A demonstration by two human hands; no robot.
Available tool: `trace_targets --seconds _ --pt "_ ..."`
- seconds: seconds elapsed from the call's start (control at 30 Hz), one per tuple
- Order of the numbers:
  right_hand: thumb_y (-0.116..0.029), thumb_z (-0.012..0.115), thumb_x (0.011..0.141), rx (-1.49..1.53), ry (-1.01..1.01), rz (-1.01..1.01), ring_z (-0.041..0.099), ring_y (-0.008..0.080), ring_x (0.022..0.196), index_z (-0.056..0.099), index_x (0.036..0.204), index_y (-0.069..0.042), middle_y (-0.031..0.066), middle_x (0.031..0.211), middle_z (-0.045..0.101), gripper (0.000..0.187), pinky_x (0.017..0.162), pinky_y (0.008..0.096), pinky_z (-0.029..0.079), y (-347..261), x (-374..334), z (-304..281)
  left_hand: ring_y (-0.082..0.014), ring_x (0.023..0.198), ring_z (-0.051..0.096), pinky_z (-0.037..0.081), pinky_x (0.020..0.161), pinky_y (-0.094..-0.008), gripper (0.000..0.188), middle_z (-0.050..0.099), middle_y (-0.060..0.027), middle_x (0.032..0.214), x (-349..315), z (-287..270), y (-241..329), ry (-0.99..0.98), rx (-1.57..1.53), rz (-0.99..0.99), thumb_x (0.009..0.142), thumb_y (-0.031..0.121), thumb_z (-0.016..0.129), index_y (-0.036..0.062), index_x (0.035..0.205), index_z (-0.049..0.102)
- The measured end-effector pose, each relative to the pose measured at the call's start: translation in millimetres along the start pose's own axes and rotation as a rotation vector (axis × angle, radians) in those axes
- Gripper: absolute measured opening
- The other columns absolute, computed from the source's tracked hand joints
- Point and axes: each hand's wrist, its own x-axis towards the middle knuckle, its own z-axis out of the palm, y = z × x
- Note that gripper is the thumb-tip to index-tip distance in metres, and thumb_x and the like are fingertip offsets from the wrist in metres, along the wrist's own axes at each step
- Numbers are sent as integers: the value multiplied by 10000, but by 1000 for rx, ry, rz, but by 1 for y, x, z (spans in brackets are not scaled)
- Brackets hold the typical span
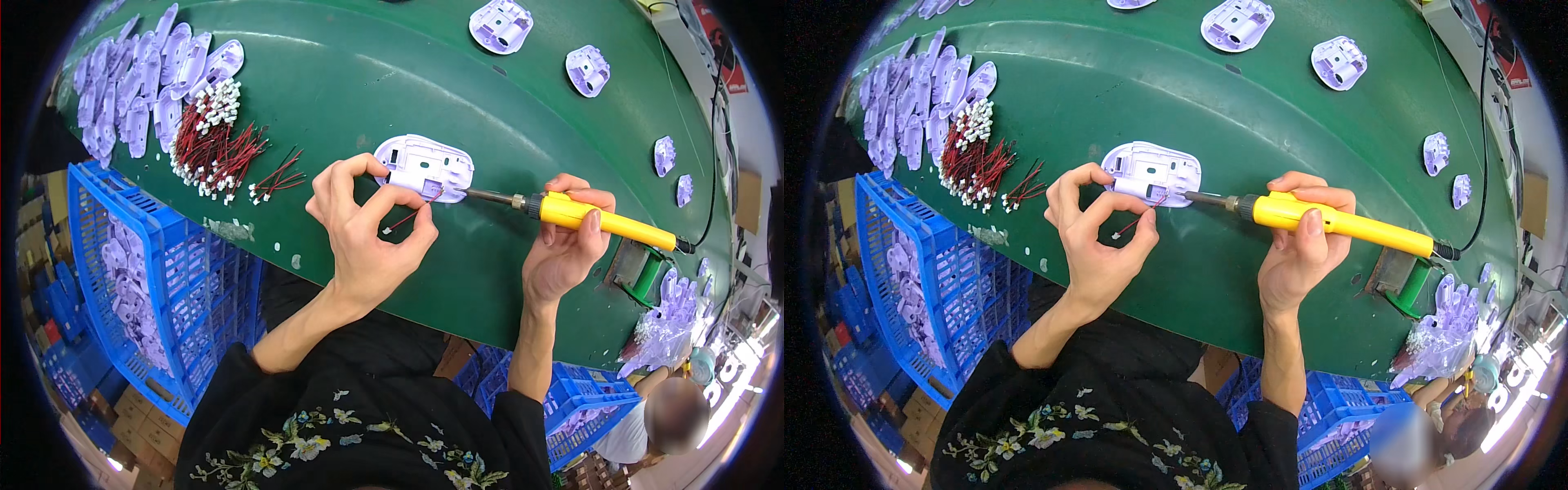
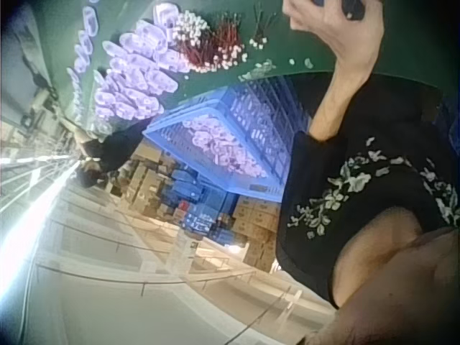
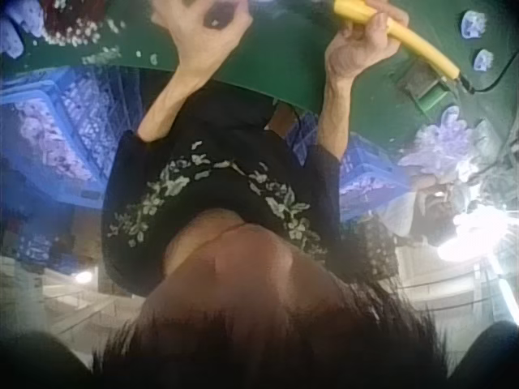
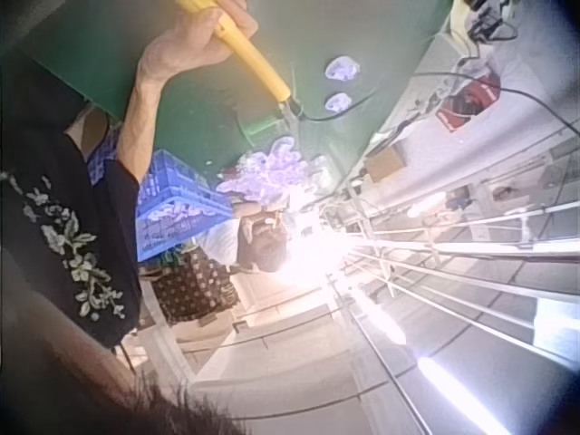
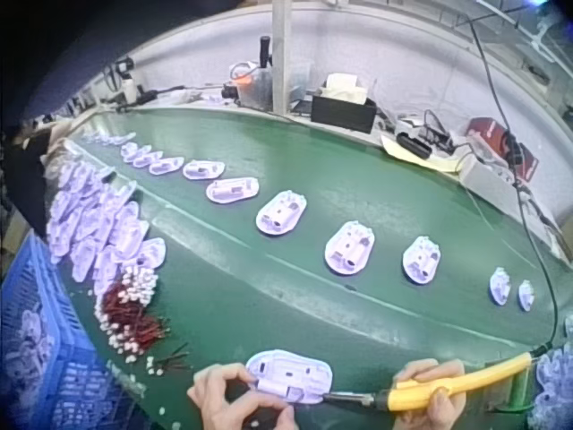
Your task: Soldering small electronic wires onto a white plastic computer mouse shell on a production line.
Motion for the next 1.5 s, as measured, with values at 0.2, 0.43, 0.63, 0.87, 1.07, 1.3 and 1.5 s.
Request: trace_targets --seconds 0.2,0.43,0.63,0.87,1.07,1.3,1.5 --pt "-272 612 891 21 -12 -24 404 63 537 512 991 -7 218 962 625 301 510 177 340 2 -1 1 -267 1147 418 267 951 -412 150 499 -52 1114 1 -6 1 -41 16 -31 634 106 779 150 738 680" --pt "-269 612 887 3 -21 -5 409 65 544 512 987 -5 218 960 626 299 511 174 337 2 -2 2 -258 1133 440 272 936 -394 154 500 -58 1117 0 -5 -2 -34 4 -17 637 108 786 141 747 683" --pt "-332 521 937 5 41 -25 452 93 571 509 980 -15 218 950 622 320 479 181 331 -1 -1 0 -261 1077 575 367 890 -359 172 552 -88 1144 1 1 -9 -33 -290 63 616 64 782 114 741 675" --pt "-349 416 987 -14 75 -14 507 110 602 499 961 -33 215 958 614 327 451 169 337 -1 -2 3 -242 951 662 471 837 -355 156 628 -84 961 2 -2 -10 -8 -259 108 691 -29 751 37 811 676" --pt "-363 432 985 -55 55 31 484 100 579 504 963 -38 206 947 613 333 456 175 328 9 -3 13 -187 764 622 401 766 -329 148 638 -12 754 4 -3 -10 79 -188 105 725 -12 754 64 824 673" --pt "-393 431 993 -53 1 27 476 95 556 530 962 -57 181 956 604 351 483 186 374 14 -4 13 -192 749 596 399 760 -326 156 651 -6 761 1 -7 -16 75 -235 49 704 -1 765 66 818 684" --pt "-403 454 980 -66 46 26 482 85 587 513 981 -60 185 967 593 348 470 166 344 12 -4 16 -188 730 583 402 741 -332 163 631 13 713 -3 -2 -17 179 -241 73 659 -9 766 73 782 697"
